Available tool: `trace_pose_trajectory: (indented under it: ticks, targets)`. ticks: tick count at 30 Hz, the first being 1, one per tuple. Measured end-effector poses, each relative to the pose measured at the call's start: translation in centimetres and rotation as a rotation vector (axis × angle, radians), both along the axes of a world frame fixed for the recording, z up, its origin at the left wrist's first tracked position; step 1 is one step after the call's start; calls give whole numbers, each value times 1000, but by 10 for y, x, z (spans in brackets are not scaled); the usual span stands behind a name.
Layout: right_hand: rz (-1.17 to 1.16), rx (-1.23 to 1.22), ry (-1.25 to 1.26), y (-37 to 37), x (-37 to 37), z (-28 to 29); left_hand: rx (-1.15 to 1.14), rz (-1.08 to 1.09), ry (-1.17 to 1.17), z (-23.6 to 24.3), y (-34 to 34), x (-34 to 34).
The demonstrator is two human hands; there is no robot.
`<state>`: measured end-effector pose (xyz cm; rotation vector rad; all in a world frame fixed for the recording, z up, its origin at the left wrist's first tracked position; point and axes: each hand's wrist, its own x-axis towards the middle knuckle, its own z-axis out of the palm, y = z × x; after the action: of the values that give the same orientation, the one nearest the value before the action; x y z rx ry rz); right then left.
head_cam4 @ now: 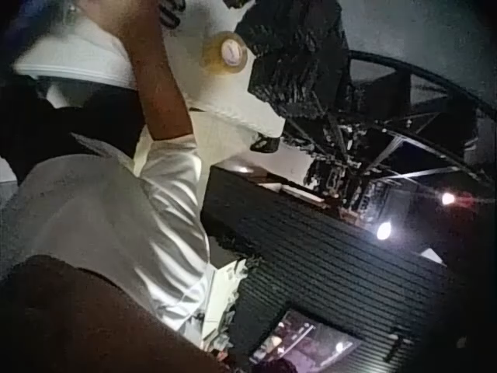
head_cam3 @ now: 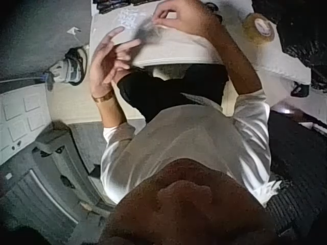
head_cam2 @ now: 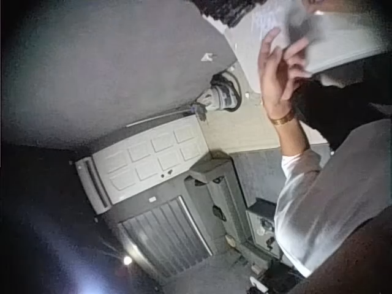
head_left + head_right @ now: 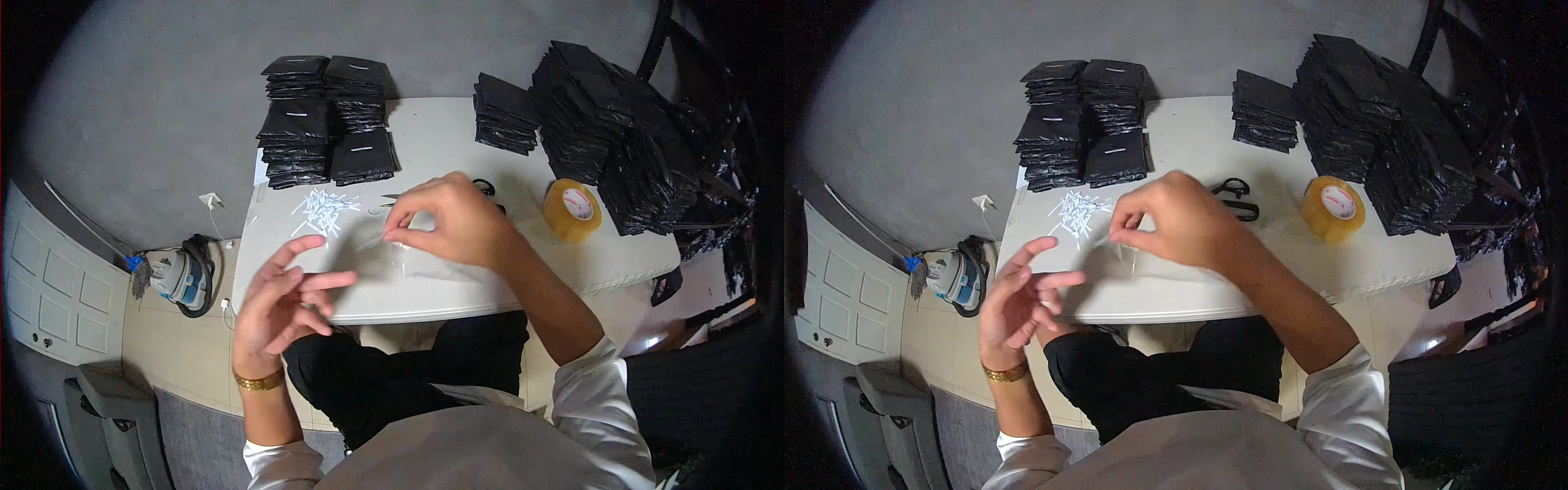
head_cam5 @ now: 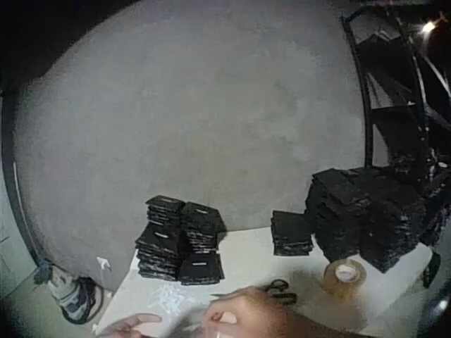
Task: Cutting and taping labels onto black mailing envelopes.
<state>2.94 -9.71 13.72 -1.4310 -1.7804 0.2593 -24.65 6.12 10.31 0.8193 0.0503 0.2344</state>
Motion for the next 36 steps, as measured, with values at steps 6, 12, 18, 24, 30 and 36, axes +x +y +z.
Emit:
trace_pose_trajectory:
  ticks: [6, 12, 18, 24, 30, 36]
  targets:
    - [20, -145, 46, 10, 12, 11, 1056, 702, 181, 16, -34, 34]
    - [19, -153, 71, 12, 15, 14, 1175, 675, 149, 5, -31, 65]
    - [-180, -139, -117, -52, 94, -14, 1029, 796, 134, 10, 11, 35]
    - [-604, -281, -213, -195, 177, -69, 1003, 715, 111, 7, 55, 21]
    - [-730, -315, -189, -207, 180, -87, 932, 792, 80, -15, 77, 32]
    - [-762, -352, -164, -217, 197, -90, 933, 684, 112, -26, 99, 49]
